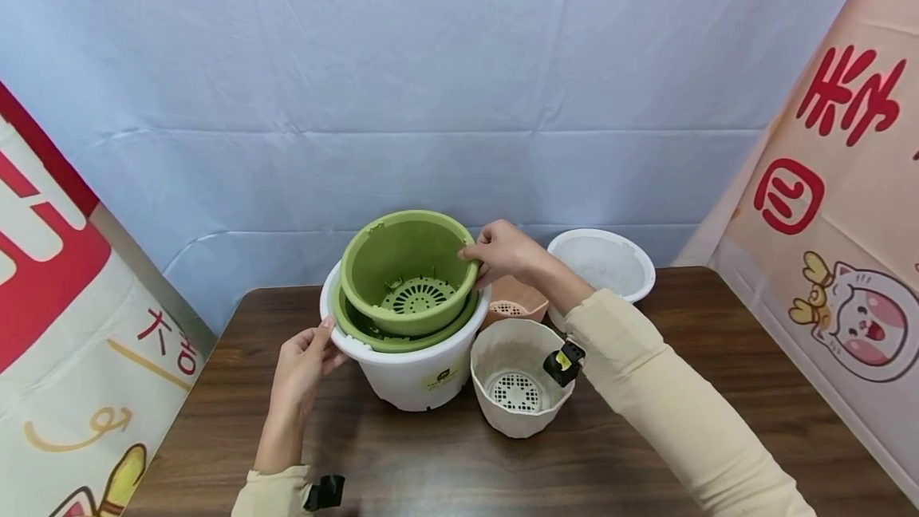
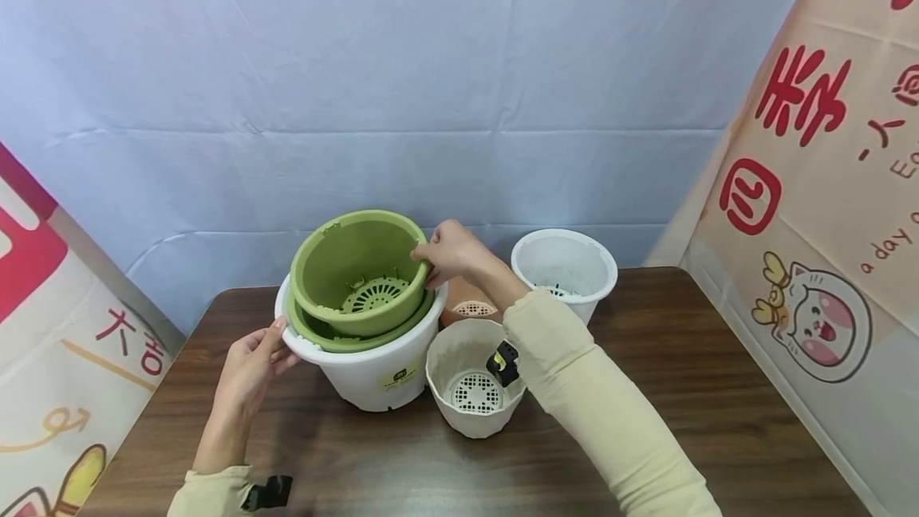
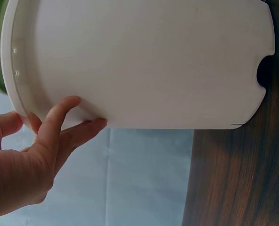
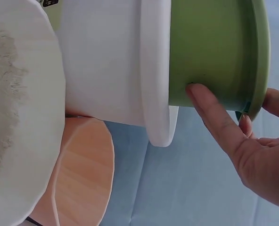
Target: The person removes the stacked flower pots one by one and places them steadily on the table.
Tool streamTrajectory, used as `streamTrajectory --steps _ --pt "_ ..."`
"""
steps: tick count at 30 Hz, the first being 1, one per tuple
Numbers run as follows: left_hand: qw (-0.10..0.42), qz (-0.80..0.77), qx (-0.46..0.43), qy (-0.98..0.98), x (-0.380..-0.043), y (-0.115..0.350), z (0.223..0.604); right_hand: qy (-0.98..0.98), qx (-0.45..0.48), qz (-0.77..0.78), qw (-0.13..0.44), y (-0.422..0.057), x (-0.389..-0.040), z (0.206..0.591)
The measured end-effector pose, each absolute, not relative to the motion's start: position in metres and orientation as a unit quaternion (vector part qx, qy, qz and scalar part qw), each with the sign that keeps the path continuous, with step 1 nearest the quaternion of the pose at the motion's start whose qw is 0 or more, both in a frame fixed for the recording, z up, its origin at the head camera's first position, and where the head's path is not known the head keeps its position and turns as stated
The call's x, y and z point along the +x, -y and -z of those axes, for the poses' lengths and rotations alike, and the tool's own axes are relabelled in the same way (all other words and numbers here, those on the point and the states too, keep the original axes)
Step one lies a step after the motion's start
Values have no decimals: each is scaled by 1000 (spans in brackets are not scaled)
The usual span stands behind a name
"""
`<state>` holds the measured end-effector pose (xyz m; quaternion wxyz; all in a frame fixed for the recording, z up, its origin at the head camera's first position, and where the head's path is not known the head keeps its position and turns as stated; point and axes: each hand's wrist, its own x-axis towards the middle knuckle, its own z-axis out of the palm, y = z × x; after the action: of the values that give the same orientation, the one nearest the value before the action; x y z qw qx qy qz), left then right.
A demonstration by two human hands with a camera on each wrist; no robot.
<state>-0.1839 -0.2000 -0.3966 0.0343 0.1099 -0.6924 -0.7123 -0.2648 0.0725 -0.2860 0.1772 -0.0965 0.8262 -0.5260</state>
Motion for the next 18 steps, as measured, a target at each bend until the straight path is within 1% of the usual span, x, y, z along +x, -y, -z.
streamTrajectory --steps 3,18 --pt "38 712 112 692 -179 199 398 -815 -100 541 182 -75 -261 284" --pt "34 706 120 697 -180 199 400 -776 -88 595 192 -83 -258 274"
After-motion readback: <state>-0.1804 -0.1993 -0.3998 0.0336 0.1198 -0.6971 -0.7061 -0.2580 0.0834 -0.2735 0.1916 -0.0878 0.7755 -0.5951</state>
